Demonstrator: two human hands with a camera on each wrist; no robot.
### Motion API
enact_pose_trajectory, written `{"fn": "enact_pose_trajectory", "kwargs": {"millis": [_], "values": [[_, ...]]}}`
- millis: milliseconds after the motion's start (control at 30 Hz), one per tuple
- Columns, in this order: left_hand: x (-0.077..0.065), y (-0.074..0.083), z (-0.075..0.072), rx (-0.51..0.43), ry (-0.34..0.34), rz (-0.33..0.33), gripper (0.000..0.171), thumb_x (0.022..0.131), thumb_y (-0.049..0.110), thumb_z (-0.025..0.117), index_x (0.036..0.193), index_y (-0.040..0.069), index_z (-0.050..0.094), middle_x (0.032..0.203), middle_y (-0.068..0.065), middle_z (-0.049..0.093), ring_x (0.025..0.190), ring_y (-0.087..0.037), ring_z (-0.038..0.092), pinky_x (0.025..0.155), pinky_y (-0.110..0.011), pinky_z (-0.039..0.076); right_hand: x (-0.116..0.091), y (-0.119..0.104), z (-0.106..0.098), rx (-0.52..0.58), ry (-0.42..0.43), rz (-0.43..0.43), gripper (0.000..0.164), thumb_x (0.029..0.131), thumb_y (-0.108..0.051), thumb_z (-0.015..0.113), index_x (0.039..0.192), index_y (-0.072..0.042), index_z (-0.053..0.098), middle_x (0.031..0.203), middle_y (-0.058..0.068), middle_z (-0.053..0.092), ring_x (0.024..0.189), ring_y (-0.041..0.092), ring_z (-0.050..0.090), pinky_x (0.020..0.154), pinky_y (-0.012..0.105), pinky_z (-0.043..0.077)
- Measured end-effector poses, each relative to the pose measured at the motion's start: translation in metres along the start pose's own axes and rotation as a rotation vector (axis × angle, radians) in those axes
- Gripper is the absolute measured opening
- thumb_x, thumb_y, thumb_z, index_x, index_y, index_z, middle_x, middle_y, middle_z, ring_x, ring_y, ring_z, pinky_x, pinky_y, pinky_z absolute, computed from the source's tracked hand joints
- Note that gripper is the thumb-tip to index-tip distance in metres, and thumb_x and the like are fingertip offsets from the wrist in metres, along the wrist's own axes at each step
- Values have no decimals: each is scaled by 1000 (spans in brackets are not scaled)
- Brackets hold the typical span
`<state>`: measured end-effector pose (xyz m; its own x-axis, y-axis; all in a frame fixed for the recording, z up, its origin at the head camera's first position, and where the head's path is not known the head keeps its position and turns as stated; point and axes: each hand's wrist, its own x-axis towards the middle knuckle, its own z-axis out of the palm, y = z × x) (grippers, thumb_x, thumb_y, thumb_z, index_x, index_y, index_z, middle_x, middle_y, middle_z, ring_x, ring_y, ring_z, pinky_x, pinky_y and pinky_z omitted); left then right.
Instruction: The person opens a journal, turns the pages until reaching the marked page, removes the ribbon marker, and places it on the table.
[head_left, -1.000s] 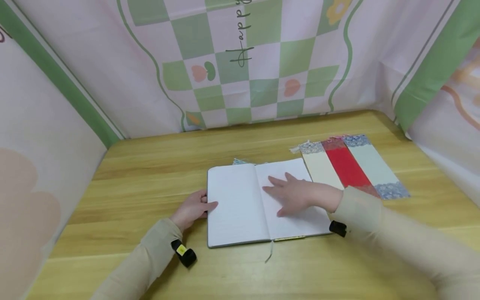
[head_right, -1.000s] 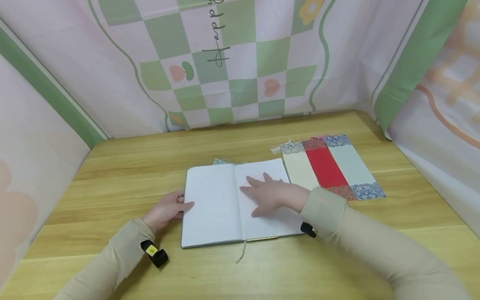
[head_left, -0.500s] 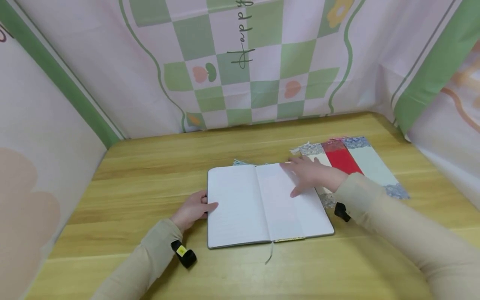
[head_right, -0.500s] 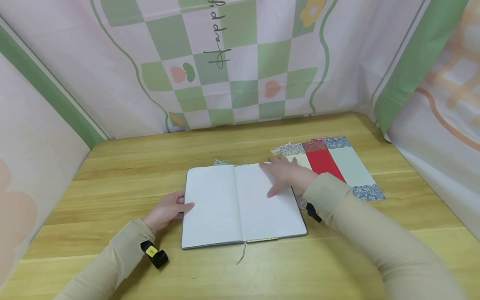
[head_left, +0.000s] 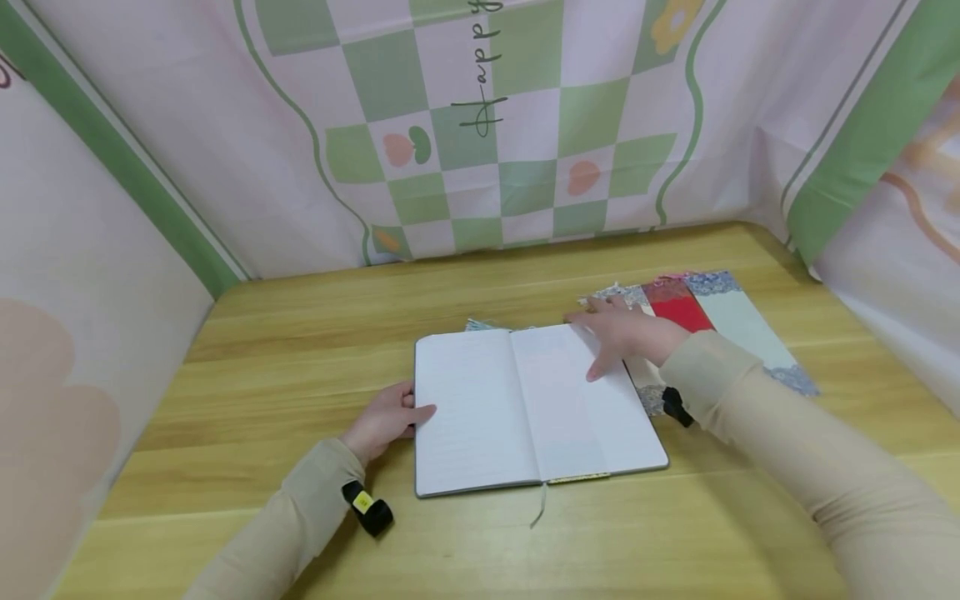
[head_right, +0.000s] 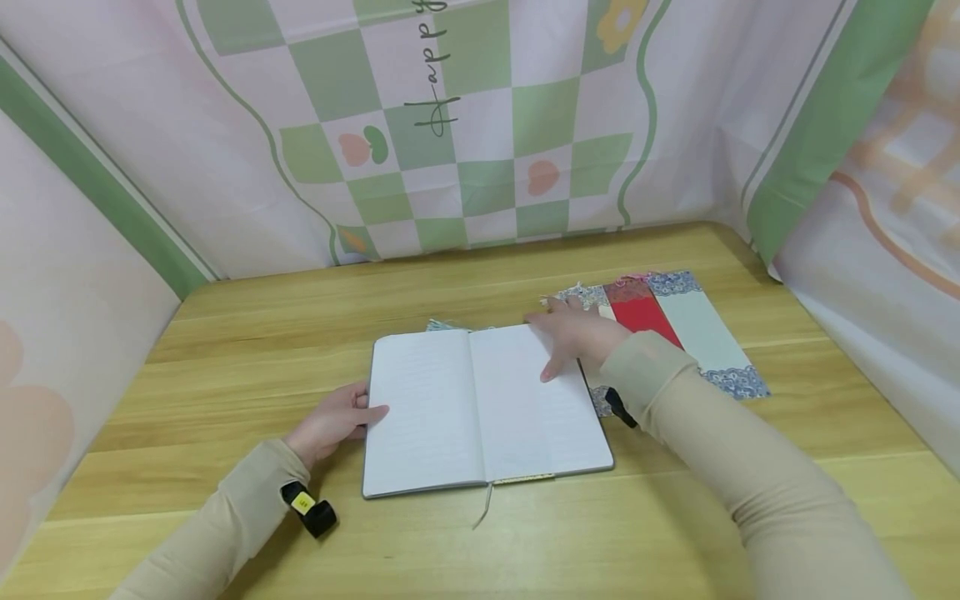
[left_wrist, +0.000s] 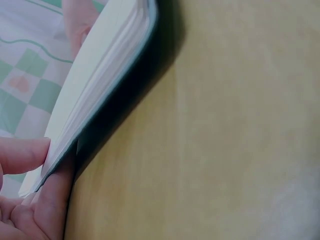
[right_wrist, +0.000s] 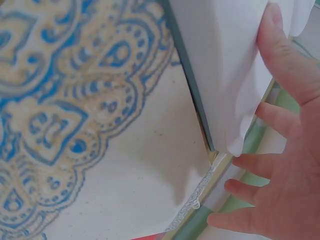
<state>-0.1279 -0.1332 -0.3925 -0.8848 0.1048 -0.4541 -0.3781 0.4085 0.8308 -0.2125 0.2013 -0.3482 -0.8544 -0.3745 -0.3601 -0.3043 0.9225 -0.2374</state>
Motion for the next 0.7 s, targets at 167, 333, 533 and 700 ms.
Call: {"fn": "enact_pose_trajectory", "kwargs": {"millis": [167, 333, 533, 700], "values": [[0, 0, -1, 6, 0, -2, 45, 94, 13, 59, 135, 1, 46, 113, -12, 60, 93, -19, 56, 81, -32, 52, -2, -3, 2, -34, 49, -19, 91, 66, -33, 85, 142, -9, 42, 153, 27, 15, 136, 54, 8, 104, 72, 10], [1, -1, -2, 12, 5, -14, 45, 93, 15, 60, 135, 2, 47, 112, -11, 59, 94, -20, 55, 81, -32, 51, -6, -5, 5, -119, 131, -68, 88, 65, -33, 86, 138, -6, 47, 150, 28, 24, 135, 53, 17, 104, 69, 19], [1, 0, -2, 12, 12, -24, 43, 93, 15, 61, 133, 4, 49, 105, -9, 57, 92, -19, 54, 78, -29, 50, -17, -13, 8, -156, 208, -133, 74, 68, -26, 86, 130, -1, 54, 139, 27, 43, 129, 48, 34, 101, 60, 36], [0, 0, -2, 22, 8, -16, 42, 93, 15, 61, 131, 2, 50, 102, -9, 57, 90, -20, 54, 75, -28, 49, -26, -16, 13, -65, 200, -164, 63, 72, -15, 83, 128, -3, 57, 129, 21, 54, 121, 40, 49, 95, 54, 44]]}}
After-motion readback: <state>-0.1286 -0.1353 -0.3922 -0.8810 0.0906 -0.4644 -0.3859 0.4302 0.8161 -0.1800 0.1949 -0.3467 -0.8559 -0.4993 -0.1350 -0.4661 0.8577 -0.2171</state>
